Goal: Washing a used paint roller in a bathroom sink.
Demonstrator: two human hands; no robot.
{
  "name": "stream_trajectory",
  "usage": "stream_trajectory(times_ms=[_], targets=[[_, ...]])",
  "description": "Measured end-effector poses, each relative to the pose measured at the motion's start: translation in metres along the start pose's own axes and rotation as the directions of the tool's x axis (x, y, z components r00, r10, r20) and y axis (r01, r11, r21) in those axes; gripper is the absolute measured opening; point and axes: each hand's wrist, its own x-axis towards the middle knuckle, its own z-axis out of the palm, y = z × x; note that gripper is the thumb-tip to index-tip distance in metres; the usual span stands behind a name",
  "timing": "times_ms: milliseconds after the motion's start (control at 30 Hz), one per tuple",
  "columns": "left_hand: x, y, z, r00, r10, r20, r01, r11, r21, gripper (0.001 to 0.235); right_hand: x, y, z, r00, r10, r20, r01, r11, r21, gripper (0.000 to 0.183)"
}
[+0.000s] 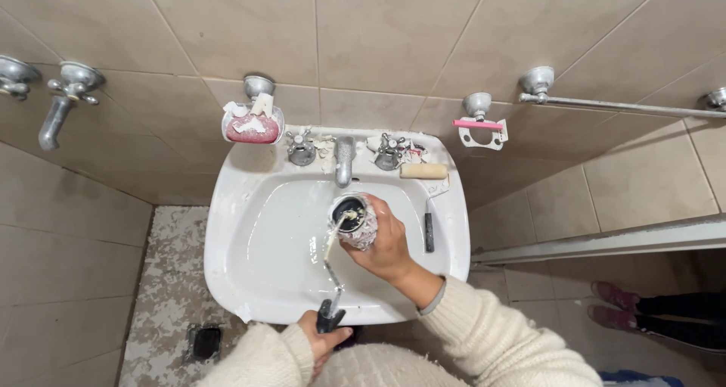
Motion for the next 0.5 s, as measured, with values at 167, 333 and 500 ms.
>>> stream_trajectory(times_ms=[167,333,500], targets=[[-0.011,0.009,0.019,0.999,-0.028,-0.031,0.026,0.997,-0.068,0.05,0.024,-0.039,-0.007,0.976,0.033,-0.214,-0.063,0.988,-0.138,0.091],[0.005,-0.003,0.027,0.993,0.047,-0.106,-0.056,0.995,-0.088,0.048,0.035,-0.047,-0.015,0.993,0.003,-0.118,-0.008,0.999,-0.04,0.087],[0.005,0.031,0.043,0.997,0.025,-0.078,-0.039,0.983,-0.18,0.047,0.027,-0.001,0.003,0.977,0.057,-0.208,-0.081,0.991,-0.107,0.062]])
